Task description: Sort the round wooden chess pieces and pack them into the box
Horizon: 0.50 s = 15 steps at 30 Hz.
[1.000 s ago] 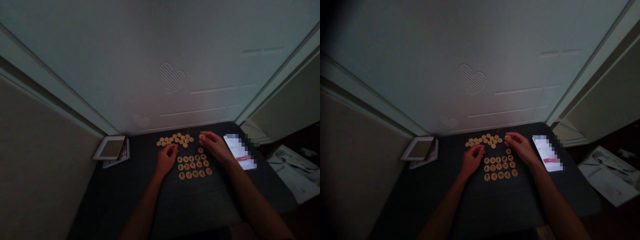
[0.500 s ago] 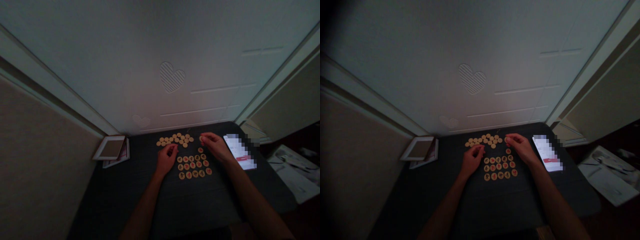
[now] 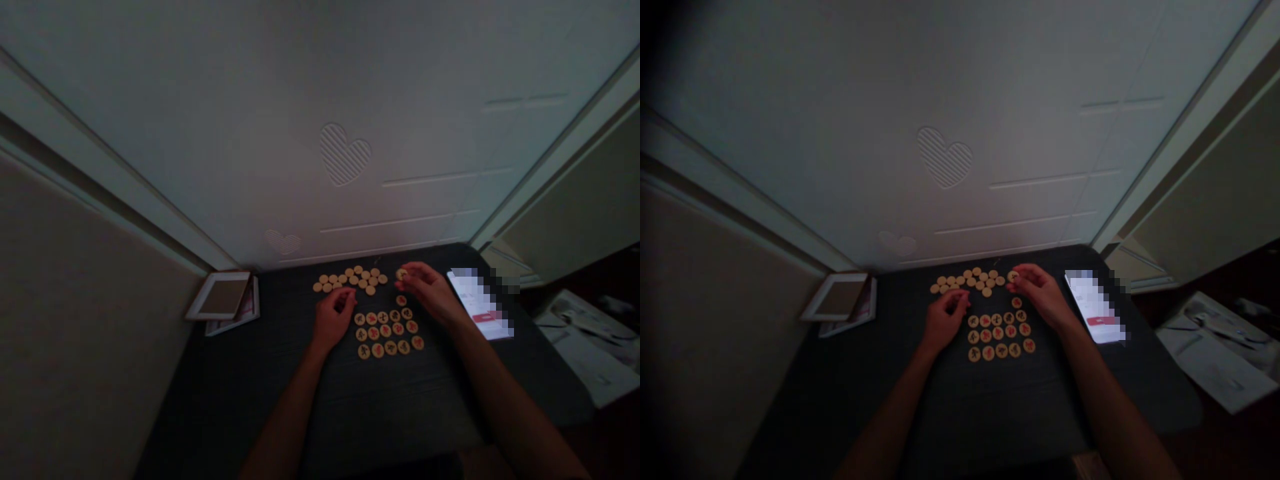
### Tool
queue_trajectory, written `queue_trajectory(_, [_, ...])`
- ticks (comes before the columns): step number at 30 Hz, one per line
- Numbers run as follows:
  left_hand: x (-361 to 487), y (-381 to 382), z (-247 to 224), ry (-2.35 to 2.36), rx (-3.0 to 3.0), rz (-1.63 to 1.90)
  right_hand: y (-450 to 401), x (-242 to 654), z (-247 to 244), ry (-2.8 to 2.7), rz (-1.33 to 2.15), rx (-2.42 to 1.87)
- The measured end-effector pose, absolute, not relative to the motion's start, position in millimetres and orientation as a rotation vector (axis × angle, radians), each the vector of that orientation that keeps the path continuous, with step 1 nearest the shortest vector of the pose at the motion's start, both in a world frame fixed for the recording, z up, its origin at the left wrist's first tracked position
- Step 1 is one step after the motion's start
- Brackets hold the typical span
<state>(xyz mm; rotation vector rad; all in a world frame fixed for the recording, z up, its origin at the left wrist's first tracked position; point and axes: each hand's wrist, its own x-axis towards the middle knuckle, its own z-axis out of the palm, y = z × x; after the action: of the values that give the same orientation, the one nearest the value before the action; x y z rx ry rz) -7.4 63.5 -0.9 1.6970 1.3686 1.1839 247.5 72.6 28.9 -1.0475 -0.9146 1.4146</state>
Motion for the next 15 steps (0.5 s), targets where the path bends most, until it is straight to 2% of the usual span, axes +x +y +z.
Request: queue_trajectory(15, [-7.3,63.5,-2.2,1.37,1.692,1.177,70.9,247.3,31.1,-1.183,1.277,-1.256])
